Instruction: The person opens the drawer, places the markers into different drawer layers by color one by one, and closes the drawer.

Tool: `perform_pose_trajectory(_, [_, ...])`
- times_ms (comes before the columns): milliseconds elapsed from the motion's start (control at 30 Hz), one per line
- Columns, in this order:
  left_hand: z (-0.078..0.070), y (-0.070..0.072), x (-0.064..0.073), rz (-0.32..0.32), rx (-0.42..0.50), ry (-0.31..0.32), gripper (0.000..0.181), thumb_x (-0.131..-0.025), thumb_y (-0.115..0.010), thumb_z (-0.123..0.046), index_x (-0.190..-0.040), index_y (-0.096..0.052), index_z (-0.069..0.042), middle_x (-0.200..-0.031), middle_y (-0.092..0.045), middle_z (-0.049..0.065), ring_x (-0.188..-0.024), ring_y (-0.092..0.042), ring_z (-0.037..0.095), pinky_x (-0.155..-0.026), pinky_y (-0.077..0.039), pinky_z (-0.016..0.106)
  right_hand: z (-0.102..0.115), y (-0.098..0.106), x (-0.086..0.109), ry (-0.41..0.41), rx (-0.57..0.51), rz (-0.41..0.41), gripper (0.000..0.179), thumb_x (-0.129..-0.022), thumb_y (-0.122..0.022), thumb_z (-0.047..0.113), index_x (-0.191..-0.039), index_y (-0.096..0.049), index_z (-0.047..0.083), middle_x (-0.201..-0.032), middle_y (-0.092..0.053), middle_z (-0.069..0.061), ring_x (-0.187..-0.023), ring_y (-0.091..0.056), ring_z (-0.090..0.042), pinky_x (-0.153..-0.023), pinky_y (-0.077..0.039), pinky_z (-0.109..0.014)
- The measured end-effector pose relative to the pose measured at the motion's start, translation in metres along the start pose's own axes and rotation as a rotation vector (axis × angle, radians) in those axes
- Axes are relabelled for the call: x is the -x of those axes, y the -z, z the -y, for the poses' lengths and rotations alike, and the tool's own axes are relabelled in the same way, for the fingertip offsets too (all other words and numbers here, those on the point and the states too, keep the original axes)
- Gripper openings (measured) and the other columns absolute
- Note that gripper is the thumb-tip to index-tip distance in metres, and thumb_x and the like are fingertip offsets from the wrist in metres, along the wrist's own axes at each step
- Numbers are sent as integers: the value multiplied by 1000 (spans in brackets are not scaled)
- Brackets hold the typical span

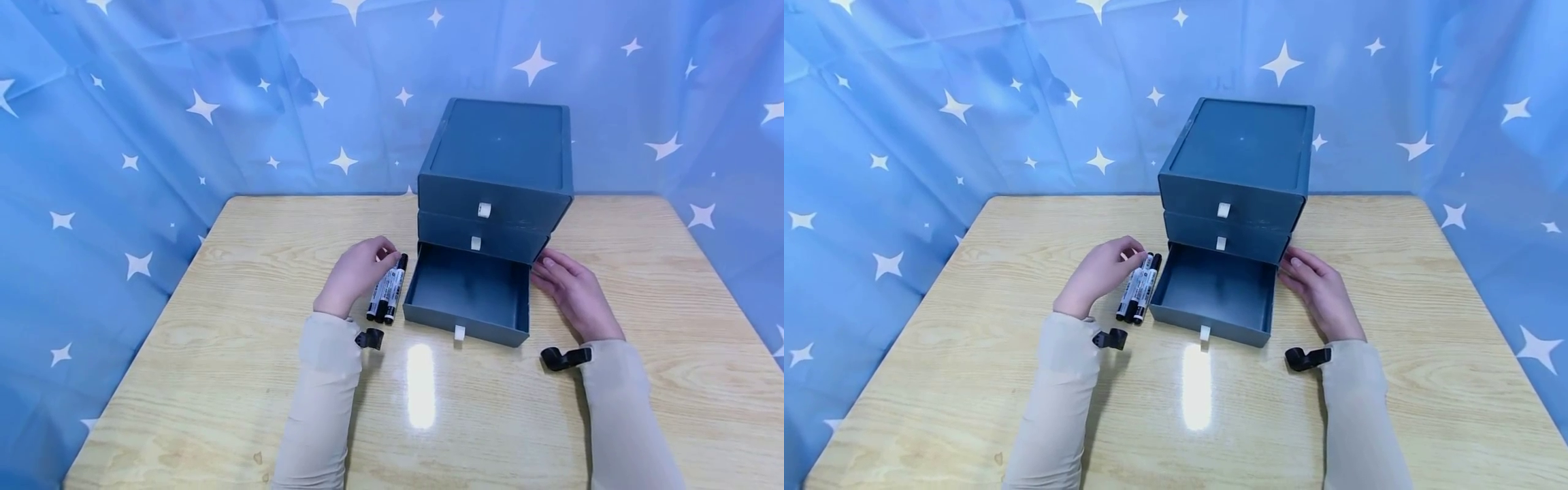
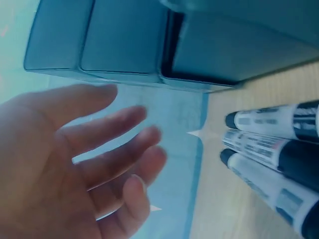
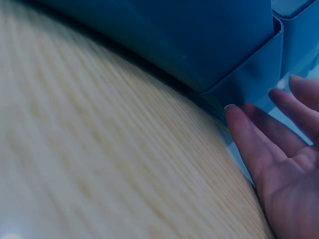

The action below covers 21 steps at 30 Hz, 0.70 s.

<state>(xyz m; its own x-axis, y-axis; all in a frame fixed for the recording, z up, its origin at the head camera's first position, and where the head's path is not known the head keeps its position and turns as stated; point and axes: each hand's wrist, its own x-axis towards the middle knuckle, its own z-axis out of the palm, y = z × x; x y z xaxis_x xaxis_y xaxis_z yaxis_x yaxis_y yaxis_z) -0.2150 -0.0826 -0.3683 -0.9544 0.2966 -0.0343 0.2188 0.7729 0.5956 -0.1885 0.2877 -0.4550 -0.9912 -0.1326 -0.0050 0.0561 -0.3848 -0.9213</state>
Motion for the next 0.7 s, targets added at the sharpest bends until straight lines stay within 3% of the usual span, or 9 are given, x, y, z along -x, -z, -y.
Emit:
perform_pose_trajectory(100, [5,-3,-4,-67,-4,19,24,-91,-47,-33,-105,-58,-17,-91,-56,-3,-75,-52,14,-67,-43,30,0,0,0,1,3,-2,47,-94,-45,11,-137,-30,0,-129,-42,-10,-115,-47,-17,-93,-35,-35])
perform_pose_trajectory(200, [11,-7,-8,-91,-16,45,25,-92,-47,-30,-110,-57,-17,-95,-54,0,-79,-52,15,-69,-43,31,1,0,1,1,4,-1,44,-94,-44,10,-136,-34,2,-128,-44,-9,-115,-48,-17,-93,-35,-35])
perform_pose_trajectory(500, [27,-23,-18,-28,-21,100,37,-90,-52,-27,-125,-47,-15,-108,-50,9,-89,-51,18,-77,-43,34,2,-1,0,7,3,-3,44,-93,-45,10,-135,-36,2,-128,-44,-10,-115,-47,-17,-93,-36,-34])
perform_pose_trajectory(700, [33,-33,-21,-15,-13,145,46,-88,-55,-29,-131,-42,-17,-114,-47,8,-98,-49,20,-81,-42,36,1,0,0,2,12,-7,42,-93,-45,11,-134,-38,3,-128,-45,-9,-115,-47,-17,-93,-35,-35])
